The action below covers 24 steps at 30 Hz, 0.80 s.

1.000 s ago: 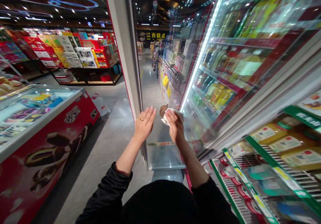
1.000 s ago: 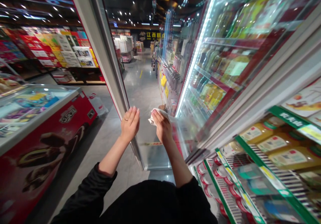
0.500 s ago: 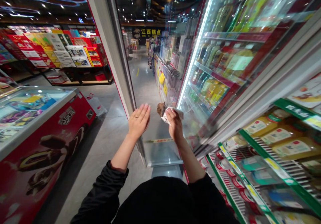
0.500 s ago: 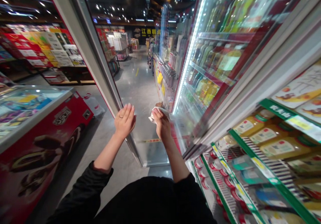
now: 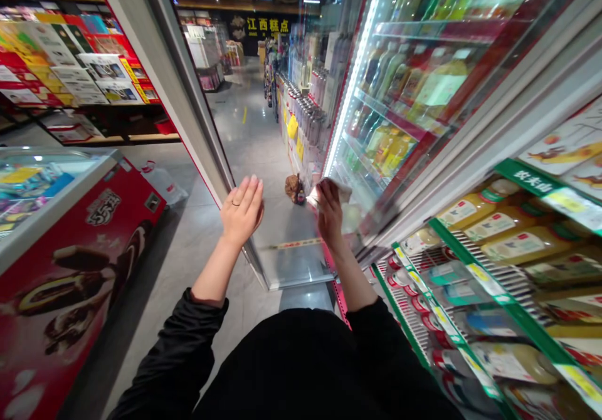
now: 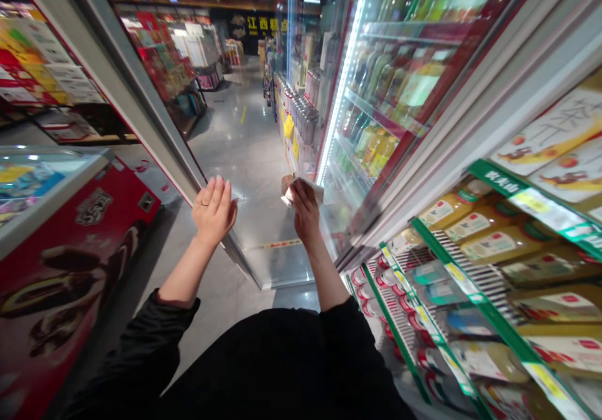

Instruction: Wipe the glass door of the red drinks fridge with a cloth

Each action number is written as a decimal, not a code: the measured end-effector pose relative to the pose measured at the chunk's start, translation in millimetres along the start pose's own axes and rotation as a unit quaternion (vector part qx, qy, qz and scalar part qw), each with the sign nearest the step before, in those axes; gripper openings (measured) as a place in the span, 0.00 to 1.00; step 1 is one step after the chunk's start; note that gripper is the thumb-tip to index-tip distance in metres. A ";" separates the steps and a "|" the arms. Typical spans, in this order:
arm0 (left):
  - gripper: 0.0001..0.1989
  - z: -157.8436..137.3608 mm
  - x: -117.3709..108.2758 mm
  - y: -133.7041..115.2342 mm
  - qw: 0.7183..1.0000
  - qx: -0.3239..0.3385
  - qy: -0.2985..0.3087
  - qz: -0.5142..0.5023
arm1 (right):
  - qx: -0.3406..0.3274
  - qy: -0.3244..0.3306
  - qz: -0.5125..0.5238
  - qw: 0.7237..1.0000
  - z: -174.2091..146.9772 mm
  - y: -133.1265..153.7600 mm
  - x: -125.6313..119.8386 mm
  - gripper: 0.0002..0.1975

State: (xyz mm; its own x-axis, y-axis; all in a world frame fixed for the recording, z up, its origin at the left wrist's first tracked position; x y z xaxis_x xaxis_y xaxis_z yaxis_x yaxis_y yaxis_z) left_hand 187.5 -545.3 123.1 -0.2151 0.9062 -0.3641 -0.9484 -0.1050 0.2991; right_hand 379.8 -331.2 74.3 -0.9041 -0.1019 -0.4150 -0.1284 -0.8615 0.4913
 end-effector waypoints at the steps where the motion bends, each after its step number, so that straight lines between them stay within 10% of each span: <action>1: 0.25 -0.7 0.3 0.6 1.000 -0.003 0.002 -0.004 | -0.009 0.026 0.000 1.000 -1.6 1.1 2.7 0.29; 13: 0.34 -4.5 -3.9 0.2 1.000 -0.017 -0.004 -0.014 | -0.009 -0.056 -0.024 0.998 -2.1 -34.3 -27.8 0.32; 19: 0.39 -8.6 -10.5 0.7 0.995 -0.083 -0.006 -0.060 | -0.058 0.055 0.002 0.997 -10.6 -20.4 -11.1 0.31; 24: 0.39 -6.3 -17.8 -4.7 0.997 -0.034 -0.049 -0.058 | -0.024 0.026 -0.013 0.999 -26.6 -55.4 -38.6 0.30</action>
State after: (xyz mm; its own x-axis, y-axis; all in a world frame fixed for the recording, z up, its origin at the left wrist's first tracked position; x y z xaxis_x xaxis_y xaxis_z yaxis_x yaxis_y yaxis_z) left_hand 194.3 -563.5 122.7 -0.0828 0.9491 -0.3039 -0.9797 -0.0217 0.1992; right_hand 432.7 -292.8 42.7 -0.8784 -0.1037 -0.4665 -0.1309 -0.8867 0.4435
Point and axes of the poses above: each hand's wrist, its own z-axis towards the middle knuckle, its own x-axis out of the palm, y = z × x, the point moved 4 cm from there along z, towards the middle knuckle, and after that the axes turned 13 degrees about x, right-handed, at the moved point
